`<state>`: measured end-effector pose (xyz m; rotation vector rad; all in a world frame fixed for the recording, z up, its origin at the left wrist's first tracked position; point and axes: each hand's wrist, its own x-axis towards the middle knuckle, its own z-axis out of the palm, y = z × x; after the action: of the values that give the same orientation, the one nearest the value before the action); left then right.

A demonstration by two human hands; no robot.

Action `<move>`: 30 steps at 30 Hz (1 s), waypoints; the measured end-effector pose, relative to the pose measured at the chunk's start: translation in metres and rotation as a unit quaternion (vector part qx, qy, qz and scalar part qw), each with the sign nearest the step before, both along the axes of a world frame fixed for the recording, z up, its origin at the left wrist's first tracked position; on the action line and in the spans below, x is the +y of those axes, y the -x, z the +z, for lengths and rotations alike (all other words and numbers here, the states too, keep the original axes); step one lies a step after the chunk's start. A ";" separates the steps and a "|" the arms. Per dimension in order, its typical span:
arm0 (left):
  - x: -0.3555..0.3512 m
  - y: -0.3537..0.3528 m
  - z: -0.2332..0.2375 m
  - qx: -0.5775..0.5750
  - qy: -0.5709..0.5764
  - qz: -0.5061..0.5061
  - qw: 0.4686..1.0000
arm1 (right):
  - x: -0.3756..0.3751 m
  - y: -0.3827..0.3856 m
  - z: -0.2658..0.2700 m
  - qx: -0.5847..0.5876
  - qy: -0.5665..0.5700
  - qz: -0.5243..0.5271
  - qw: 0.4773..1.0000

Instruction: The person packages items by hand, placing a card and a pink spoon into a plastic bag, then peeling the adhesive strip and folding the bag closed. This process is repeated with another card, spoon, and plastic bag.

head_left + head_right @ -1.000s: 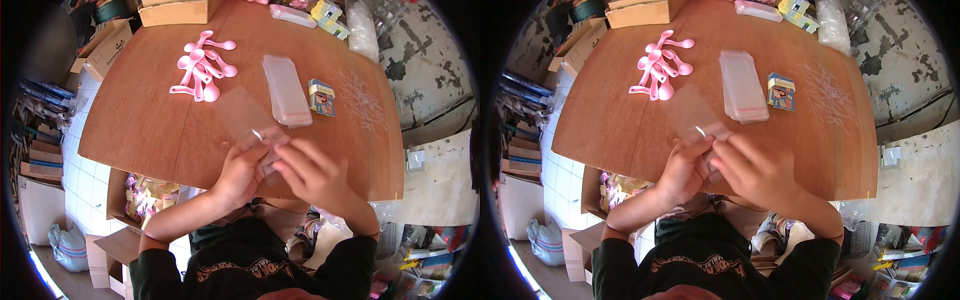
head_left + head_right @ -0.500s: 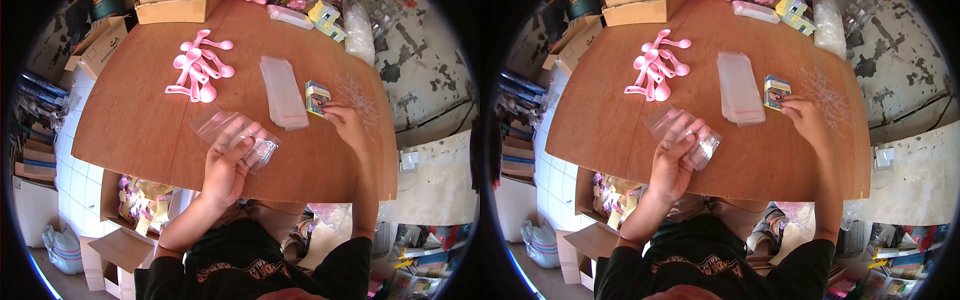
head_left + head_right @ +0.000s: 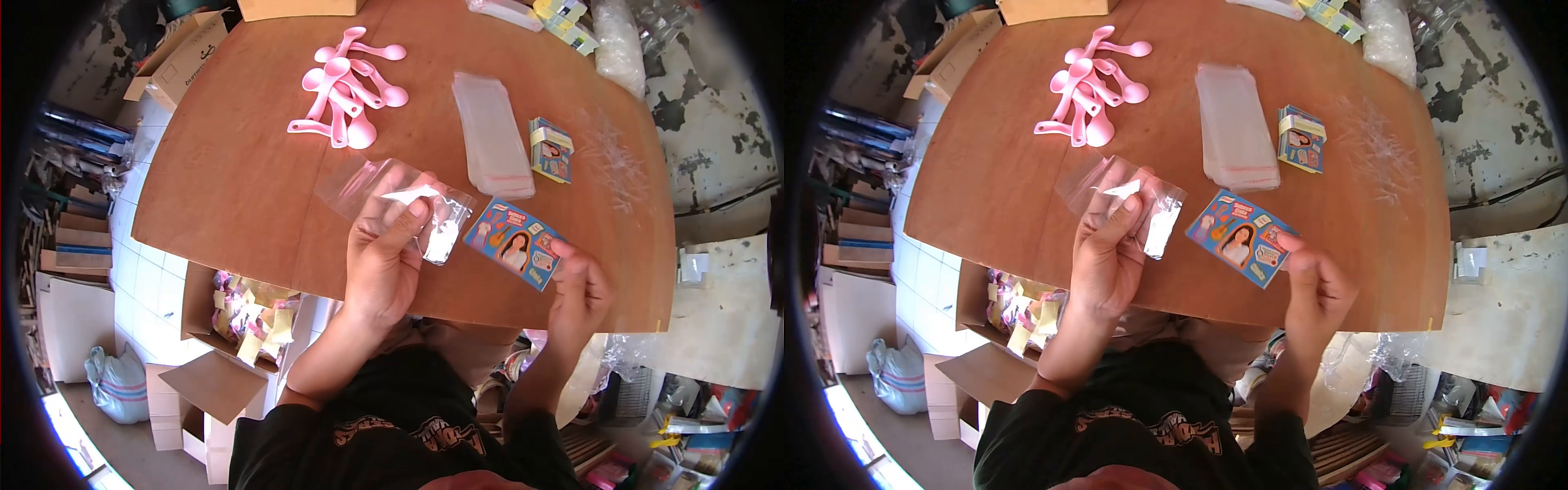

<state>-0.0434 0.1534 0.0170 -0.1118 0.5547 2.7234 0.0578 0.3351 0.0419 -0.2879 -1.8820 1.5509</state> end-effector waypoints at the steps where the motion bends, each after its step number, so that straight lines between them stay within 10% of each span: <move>1: 0.000 0.000 0.000 0.005 -0.004 0.005 1.000 | -0.008 -0.002 -0.004 -0.014 0.007 -0.023 1.000; 26: 0.002 -0.018 0.008 0.064 0.041 -0.081 0.994 | -0.068 0.009 -0.025 -0.005 -0.008 0.097 0.995; 30: -0.003 -0.015 0.011 0.012 0.017 -0.088 0.996 | -0.067 0.013 -0.024 0.036 0.223 0.162 0.961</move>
<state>-0.0287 0.1500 0.0279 -0.0359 0.5890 2.5489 0.0446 0.2678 0.0181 -0.1189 -1.5596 2.1775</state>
